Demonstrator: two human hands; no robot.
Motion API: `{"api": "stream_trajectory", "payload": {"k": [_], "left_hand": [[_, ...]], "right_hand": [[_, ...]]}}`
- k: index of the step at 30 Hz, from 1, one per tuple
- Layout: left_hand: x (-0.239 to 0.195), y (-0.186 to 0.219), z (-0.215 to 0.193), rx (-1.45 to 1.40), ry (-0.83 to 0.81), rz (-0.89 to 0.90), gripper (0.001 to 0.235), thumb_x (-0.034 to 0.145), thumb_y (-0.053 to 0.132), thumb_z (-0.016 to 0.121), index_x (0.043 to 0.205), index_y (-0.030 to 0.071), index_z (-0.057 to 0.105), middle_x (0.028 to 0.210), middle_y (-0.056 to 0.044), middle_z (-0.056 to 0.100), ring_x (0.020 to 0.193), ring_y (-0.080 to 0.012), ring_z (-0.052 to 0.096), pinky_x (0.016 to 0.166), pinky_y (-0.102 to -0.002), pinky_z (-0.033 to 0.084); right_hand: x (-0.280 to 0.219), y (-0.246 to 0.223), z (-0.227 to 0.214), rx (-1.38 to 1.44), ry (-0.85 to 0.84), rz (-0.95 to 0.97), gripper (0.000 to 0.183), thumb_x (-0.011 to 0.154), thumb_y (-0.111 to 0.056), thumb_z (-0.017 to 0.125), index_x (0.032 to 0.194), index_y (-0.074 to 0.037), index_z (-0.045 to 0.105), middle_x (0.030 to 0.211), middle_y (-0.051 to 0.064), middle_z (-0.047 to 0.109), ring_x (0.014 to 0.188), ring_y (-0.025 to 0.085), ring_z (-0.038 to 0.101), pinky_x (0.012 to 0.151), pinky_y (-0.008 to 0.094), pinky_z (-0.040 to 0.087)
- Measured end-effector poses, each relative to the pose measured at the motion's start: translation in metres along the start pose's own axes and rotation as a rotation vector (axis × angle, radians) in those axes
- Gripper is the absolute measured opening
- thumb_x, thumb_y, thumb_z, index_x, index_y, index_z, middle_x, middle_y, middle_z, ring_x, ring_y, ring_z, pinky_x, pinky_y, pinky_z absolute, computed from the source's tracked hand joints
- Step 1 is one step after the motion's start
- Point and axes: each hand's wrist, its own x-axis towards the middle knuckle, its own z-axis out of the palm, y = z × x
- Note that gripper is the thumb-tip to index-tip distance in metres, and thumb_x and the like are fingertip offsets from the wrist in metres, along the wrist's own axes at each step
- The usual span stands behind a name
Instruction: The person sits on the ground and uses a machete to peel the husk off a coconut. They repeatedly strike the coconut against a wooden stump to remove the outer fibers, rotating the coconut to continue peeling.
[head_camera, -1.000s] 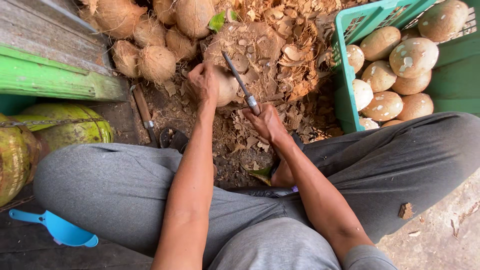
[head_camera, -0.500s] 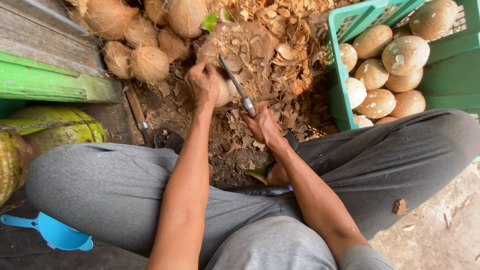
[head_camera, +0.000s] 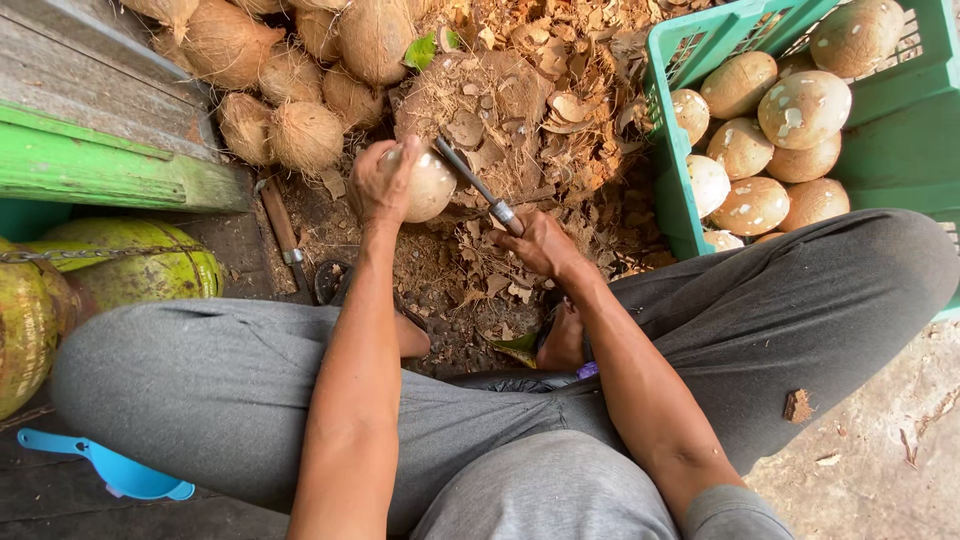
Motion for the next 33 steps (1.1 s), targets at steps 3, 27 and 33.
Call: {"api": "stream_trajectory", "payload": {"k": [3,27,33], "left_hand": [[-0.011,-0.019,-0.001,-0.32,-0.124,-0.346,0.069,0.073,0.065,0.077,0.119,0.017,0.063,0.127,-0.014,0.063,0.121,-0.0312,0.059,0.098,-0.059,0.045],[-0.093,0.25,0.204,-0.753,-0.357,-0.364,0.081,0.061,0.064,0.079,0.113,0.005,0.061,0.108,-0.021,0.071,0.089,-0.0335,0.077,0.067,-0.047,0.068],[-0.155,0.288,0.257,-0.705,-0.606,-0.082,0.084,0.07,0.07,0.073,0.126,0.008,0.067,0.116,-0.019,0.073,0.103,-0.0314,0.074,0.083,-0.05,0.062]], "right_hand": [[0.002,-0.001,0.011,0.089,0.01,-0.08,0.033,0.093,-0.039,0.069,0.079,-0.01,0.065,0.067,0.001,0.068,0.051,0.011,0.061,0.05,0.034,0.054],[0.028,0.008,0.021,-0.056,0.007,0.013,0.03,0.102,-0.028,0.062,0.082,-0.007,0.064,0.066,0.006,0.06,0.051,0.016,0.05,0.046,0.034,0.045],[0.022,0.006,0.018,-0.054,0.002,0.028,0.032,0.101,-0.029,0.063,0.078,-0.007,0.061,0.061,0.004,0.059,0.049,0.017,0.05,0.047,0.036,0.043]]}}
